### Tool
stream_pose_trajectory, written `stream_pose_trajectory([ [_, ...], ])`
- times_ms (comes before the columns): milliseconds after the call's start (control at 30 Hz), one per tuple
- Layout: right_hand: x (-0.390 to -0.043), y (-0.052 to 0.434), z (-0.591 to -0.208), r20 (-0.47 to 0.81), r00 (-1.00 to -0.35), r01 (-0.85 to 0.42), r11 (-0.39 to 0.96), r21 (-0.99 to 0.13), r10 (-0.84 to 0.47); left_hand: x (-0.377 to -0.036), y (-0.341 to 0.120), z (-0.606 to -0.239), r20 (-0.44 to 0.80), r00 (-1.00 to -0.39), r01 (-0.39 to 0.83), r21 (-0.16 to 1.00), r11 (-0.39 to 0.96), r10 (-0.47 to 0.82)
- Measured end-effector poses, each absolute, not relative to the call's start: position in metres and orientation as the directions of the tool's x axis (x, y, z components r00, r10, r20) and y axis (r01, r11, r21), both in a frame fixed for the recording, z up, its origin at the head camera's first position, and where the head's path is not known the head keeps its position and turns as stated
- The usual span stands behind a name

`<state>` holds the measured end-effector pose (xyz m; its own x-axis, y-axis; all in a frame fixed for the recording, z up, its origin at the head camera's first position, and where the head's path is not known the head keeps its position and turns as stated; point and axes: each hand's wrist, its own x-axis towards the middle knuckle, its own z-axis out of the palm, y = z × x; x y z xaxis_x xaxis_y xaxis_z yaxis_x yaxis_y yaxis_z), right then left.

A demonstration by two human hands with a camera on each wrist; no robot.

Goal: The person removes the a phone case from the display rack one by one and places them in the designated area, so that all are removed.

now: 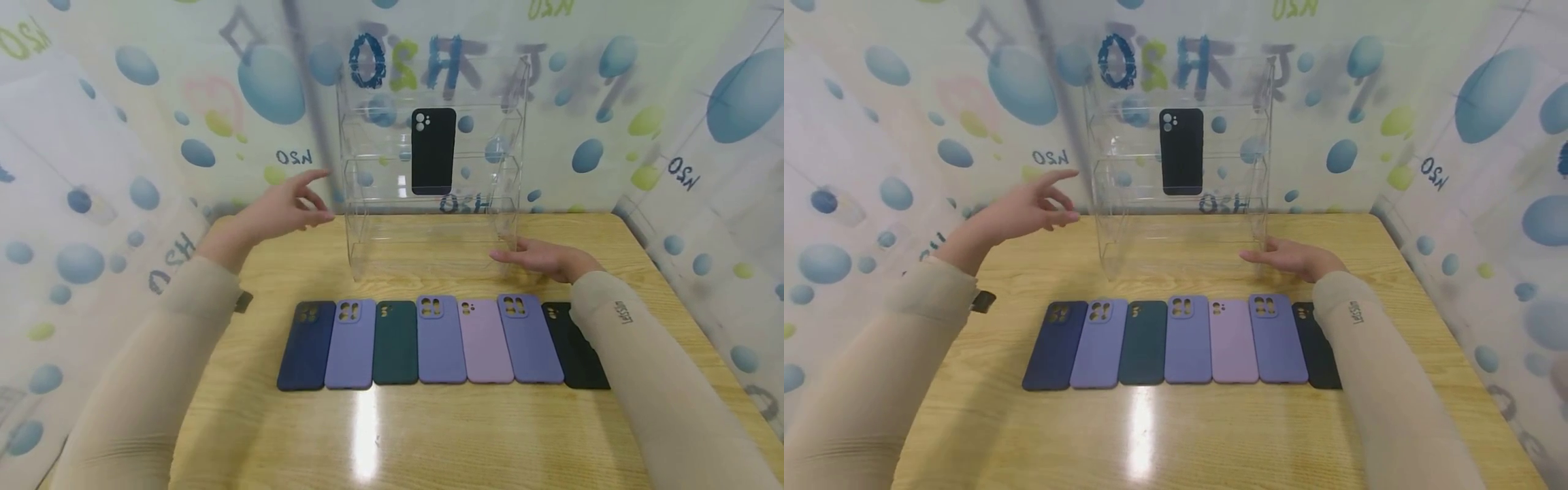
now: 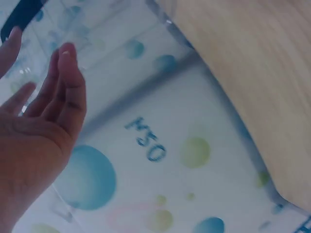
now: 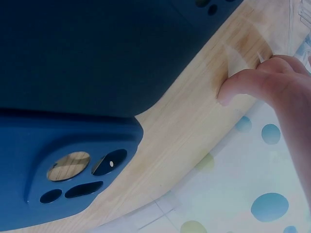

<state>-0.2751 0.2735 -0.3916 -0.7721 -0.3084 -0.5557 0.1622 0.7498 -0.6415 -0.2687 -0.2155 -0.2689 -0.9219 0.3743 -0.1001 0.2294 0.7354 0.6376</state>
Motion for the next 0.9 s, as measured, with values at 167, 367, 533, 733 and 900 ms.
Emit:
stream_pose_trajectory([
  [167,-0.273,0.271,-0.389,-0.559,-0.772,0.169,0.749,-0.641,-0.304,-0.281,-0.175,-0.25,0.048,-0.935,0.283,0.694,0.662,0.35],
  [367,-0.273,0.271,-0.387,-0.567,-0.766,0.177,0.75,-0.637,-0.301,-0.296,-0.133,-0.239,0.111,-0.928,0.318,0.731,0.604,0.355],
  [533,-0.275,0.273,-0.389,-0.559,-0.771,0.166,0.751,-0.639,-0.306,-0.312,-0.107,-0.243,0.091,-0.935,0.293,0.742,0.603,0.342],
  [733,-0.277,0.274,-0.391,-0.558,-0.77,0.161,0.753,-0.638,-0.309,-0.328,-0.085,-0.255,0.056,-0.945,0.25,0.763,0.597,0.323],
  [900,-0.276,0.274,-0.39,-0.558,-0.773,0.169,0.749,-0.641,-0.303,-0.336,-0.069,-0.259,0.057,-0.952,0.232,0.773,0.59,0.3],
])
